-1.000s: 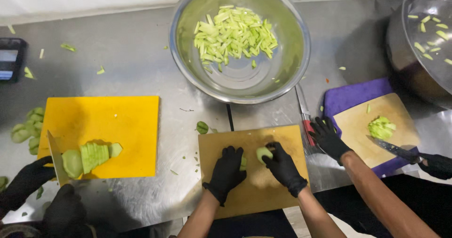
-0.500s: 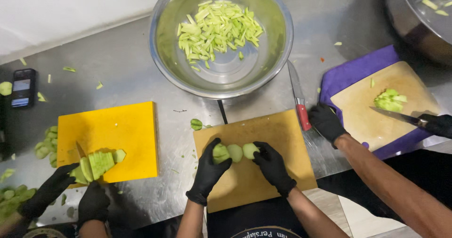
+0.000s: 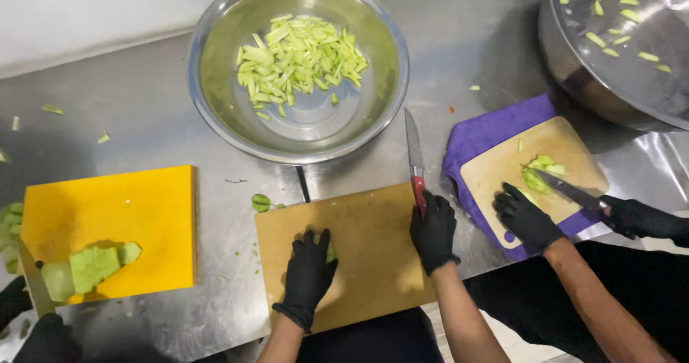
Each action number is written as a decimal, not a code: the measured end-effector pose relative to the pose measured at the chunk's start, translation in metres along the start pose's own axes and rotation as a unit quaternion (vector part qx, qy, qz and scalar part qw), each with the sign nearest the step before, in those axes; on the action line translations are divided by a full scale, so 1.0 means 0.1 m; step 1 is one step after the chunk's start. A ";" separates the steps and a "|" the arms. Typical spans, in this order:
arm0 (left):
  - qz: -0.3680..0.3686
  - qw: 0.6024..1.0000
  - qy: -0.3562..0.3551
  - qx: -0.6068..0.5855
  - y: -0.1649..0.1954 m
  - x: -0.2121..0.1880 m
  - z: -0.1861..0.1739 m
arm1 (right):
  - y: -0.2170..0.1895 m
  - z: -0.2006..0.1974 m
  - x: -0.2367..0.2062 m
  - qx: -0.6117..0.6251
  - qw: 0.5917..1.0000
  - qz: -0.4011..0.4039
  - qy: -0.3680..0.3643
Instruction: The person slices and juliennes green vegetables on a cutting board using a knife. They repeatedly cut the vegetables into thin strips and transfer them into a metal bowl.
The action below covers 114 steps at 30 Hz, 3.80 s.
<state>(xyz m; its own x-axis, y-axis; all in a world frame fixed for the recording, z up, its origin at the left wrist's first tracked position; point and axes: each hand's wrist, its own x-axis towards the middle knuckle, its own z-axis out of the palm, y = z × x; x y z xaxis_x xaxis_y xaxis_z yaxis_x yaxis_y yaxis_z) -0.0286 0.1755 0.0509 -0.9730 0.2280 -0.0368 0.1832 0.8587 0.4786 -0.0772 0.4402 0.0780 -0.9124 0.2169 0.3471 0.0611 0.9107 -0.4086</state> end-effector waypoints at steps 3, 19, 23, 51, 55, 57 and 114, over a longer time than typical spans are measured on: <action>0.015 0.999 -0.008 -0.047 0.00 0.03 0.05 | 0.18 0.14 0.41 0.060 0.992 0.058 -0.092; -0.043 0.995 0.012 -0.091 0.05 -0.13 -0.10 | 0.39 -0.07 -0.30 0.229 0.918 0.233 -0.223; -0.080 0.987 0.008 -0.142 -0.06 -0.03 0.03 | 0.35 -0.11 -0.92 0.244 0.903 0.207 -0.287; -0.119 0.963 0.008 -0.241 -0.06 -0.22 0.14 | -0.07 0.11 -1.77 0.267 0.917 0.057 -0.290; -0.066 0.991 0.016 -0.112 0.12 0.00 0.03 | 0.03 0.01 -1.69 0.244 0.888 0.174 -0.348; -0.064 0.992 0.016 -0.110 0.09 -0.03 -0.05 | -0.03 0.02 -1.71 0.200 0.908 0.111 -0.352; 0.020 0.974 0.092 -0.204 -0.37 -0.36 0.30 | -0.31 0.04 -1.67 0.101 0.868 0.066 -0.481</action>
<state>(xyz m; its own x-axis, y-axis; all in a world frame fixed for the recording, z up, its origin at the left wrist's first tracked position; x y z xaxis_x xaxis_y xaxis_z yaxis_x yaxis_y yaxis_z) 0.0036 0.1496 0.0081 -0.9818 0.1395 0.1286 0.1866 0.5882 0.7869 0.0713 0.3746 0.0294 -0.8243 -0.1683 -0.5406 0.2067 0.7995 -0.5640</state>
